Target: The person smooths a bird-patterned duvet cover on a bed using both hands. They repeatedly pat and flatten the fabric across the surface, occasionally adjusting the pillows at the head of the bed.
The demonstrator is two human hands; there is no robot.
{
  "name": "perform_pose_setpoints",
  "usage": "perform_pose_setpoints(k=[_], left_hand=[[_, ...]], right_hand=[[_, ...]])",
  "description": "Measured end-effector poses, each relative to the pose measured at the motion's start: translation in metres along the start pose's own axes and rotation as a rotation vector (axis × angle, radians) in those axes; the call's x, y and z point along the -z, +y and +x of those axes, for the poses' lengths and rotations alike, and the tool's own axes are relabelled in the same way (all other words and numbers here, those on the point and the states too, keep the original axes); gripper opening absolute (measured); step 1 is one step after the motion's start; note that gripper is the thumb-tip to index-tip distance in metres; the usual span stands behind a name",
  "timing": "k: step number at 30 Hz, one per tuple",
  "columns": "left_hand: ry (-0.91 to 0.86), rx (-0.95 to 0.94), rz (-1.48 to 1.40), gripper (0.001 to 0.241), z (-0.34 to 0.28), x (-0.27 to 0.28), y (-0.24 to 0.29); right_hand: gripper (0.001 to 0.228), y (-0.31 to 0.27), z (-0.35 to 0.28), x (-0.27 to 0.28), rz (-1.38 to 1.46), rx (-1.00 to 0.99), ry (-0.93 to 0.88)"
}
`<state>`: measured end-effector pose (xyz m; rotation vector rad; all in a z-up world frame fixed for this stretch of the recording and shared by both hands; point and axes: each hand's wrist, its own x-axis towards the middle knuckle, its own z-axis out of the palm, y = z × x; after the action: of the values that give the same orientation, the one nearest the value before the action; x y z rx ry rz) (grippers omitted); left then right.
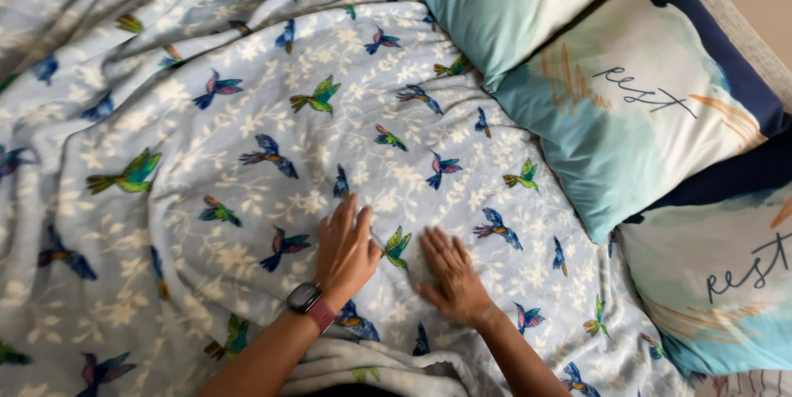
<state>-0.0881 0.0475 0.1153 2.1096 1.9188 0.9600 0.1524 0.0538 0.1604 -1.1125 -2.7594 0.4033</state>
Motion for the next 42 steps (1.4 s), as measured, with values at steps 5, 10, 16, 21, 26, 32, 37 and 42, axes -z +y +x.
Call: perform_pose_setpoints(k=[5, 10, 16, 21, 26, 32, 37, 42], left_hand=[[0.016, -0.127, 0.013, 0.068, 0.075, -0.017, 0.050], [-0.111, -0.149, -0.040, 0.073, 0.101, -0.058, 0.048], [-0.188, -0.186, 0.112, 0.069, 0.102, -0.068, 0.023], [-0.092, -0.096, 0.205, 0.074, 0.105, -0.063, -0.002], [-0.155, -0.049, 0.214, 0.075, 0.098, -0.064, -0.006], [-0.245, 0.025, 0.243, 0.078, 0.102, -0.076, -0.006], [-0.255, 0.018, 0.277, 0.078, 0.100, -0.079, -0.009], [-0.177, -0.043, 0.293, 0.075, 0.099, -0.075, -0.012]], right_hand=[[0.049, 0.066, -0.028, 0.028, 0.313, -0.353, 0.312], [0.052, 0.134, 0.032, 0.041, 0.047, -0.467, 0.606], [0.079, 0.195, 0.131, 0.026, -0.135, -0.760, 0.197], [0.077, 0.245, 0.082, 0.066, -0.133, -1.051, 0.141], [0.087, 0.346, 0.021, 0.044, -0.076, -1.141, 0.063], [0.063, 0.316, 0.072, 0.014, -0.215, -0.931, 0.405], [0.069, 0.191, 0.175, 0.035, -0.034, -0.463, 0.373], [0.073, 0.225, 0.195, 0.048, -0.103, -0.730, 0.132]])
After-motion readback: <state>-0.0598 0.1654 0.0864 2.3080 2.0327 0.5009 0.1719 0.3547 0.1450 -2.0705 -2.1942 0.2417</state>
